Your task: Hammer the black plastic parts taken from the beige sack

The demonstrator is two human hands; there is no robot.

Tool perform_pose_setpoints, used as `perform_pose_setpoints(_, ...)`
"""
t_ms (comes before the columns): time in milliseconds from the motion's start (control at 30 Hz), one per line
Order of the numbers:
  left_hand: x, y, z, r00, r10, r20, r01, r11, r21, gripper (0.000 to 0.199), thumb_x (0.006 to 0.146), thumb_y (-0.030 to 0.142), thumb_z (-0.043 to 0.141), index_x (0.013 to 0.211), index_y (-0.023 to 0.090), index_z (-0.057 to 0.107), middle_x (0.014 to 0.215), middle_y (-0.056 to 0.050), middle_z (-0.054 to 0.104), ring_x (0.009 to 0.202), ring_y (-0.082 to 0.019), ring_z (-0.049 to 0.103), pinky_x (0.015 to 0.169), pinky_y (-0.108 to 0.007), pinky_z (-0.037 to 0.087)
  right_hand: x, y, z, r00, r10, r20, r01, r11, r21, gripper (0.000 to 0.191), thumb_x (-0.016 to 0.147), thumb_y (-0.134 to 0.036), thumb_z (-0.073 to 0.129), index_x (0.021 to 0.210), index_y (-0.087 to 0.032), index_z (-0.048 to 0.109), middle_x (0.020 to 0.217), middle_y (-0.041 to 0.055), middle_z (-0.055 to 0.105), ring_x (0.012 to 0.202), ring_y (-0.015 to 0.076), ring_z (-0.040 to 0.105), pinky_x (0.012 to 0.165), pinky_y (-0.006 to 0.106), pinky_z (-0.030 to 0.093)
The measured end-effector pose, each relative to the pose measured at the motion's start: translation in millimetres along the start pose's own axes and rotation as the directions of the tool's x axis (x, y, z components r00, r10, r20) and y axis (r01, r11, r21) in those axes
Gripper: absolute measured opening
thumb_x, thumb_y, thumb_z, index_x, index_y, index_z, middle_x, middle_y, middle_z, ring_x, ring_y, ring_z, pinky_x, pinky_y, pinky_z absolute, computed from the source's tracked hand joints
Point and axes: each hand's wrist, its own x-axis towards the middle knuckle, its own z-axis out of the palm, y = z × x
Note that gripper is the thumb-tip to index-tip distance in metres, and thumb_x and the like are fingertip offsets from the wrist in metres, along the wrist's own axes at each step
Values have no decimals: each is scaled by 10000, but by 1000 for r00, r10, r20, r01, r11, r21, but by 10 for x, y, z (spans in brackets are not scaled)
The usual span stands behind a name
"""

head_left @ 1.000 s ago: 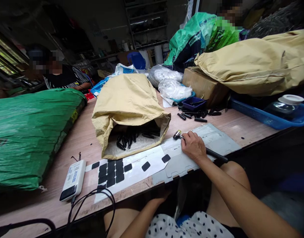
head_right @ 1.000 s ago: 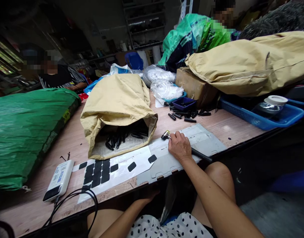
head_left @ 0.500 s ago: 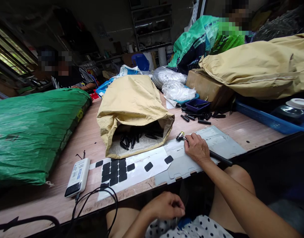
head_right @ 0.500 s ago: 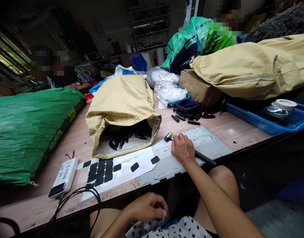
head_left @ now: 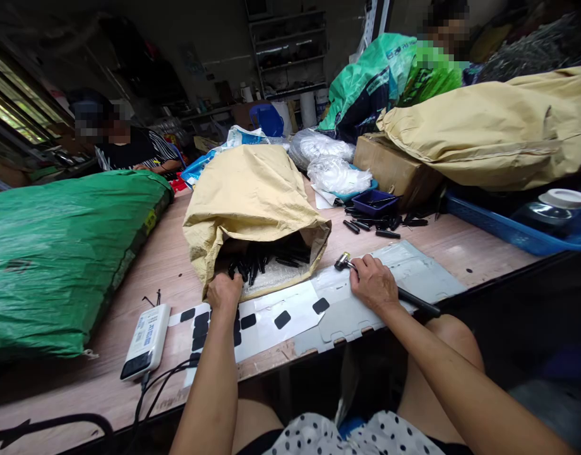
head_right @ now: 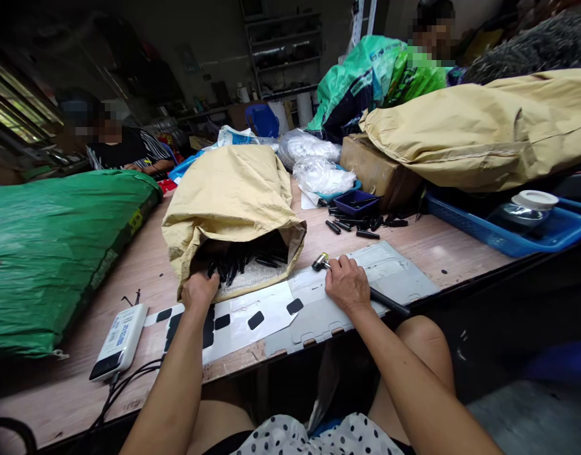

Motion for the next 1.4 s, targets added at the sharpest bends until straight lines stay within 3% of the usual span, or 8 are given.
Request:
perform_pose_setpoints(167, -49, -13, -43, 1000, 1, 20, -1, 1000, 10, 369, 895, 437, 612, 983, 107, 751, 1111, -269, 733, 1080, -421, 690, 872, -458, 531, 1, 1, -4, 1000, 5, 1, -5, 1000, 3, 215, 954, -274, 524, 1080, -184, 673, 995, 92, 609, 942, 230, 487, 756, 341, 295)
perform_pose_setpoints(300, -313, 0, -92, 972, 164, -171, -184, 977, -110, 290, 966, 373, 544, 1106, 157, 678, 993, -174, 754, 959, -345, 708, 817, -420, 525, -1, 6, 11, 1000, 5, 6, -4, 1000, -5, 215, 958, -282, 519, 1075, -190, 673, 1000, 88, 610, 945, 230, 492, 759, 343, 292)
perform_pose_setpoints(400, -647, 117, -18, 877, 427, -219, -474, 840, -262, 210, 982, 362, 561, 1092, 200, 636, 966, -84, 739, 868, -250, 688, 785, -341, 504, -4, 5, 14, 1000, 4, 7, -4, 1000, -11, 216, 959, -282, 513, 1072, -190, 674, 999, 86, 612, 949, 231, 495, 759, 343, 288)
perform_pose_setpoints(467, -880, 235, 88, 772, 614, -163, -629, 704, -330, 136, 977, 329, 584, 1051, 223, 628, 985, -50, 719, 876, -216, 663, 786, -312, 488, -5, 6, 12, 1000, 4, 7, -4, 1000, -15, 220, 961, -284, 510, 1071, -189, 674, 998, 87, 612, 951, 233, 496, 758, 343, 287)
perform_pose_setpoints(567, -1149, 398, 271, 625, 778, -65, -754, 579, -311, 72, 962, 279, 619, 1022, 238, 620, 1007, -36, 689, 960, -225, 619, 849, -330, 466, -1, 9, 6, 1000, 2, 7, -2, 1000, -12, 227, 966, -283, 498, 1073, -186, 674, 999, 91, 611, 952, 234, 496, 762, 342, 289)
perform_pose_setpoints(633, -1244, 465, 377, 585, 811, -23, -785, 559, -266, 80, 944, 260, 646, 1015, 239, 617, 1013, -38, 671, 987, -239, 590, 878, -355, 450, 1, 10, 3, 1000, 0, 9, 0, 1000, -2, 226, 964, -281, 500, 1075, -185, 672, 998, 92, 610, 950, 233, 494, 760, 339, 290)
perform_pose_setpoints(1033, -1193, 490, 639, 631, 775, -44, -709, 552, -440, 131, 864, 253, 742, 978, 231, 681, 980, -28, 664, 981, -234, 570, 899, -363, 421, 17, 57, -15, 998, -15, 58, 14, 1000, 24, 250, 983, -275, 493, 1111, -191, 691, 1013, 94, 635, 961, 233, 532, 782, 336, 347)
perform_pose_setpoints(1400, -1153, 485, 634, 658, 752, -18, -639, 546, -541, 163, 800, 219, 793, 946, 229, 721, 929, -14, 676, 962, -222, 581, 897, -353, 433, -307, -341, -207, 991, -123, -48, 129, 837, 532, 330, 1032, -281, 414, 1264, -219, 642, 1083, 70, 705, 1017, 198, 659, 909, 305, 507)
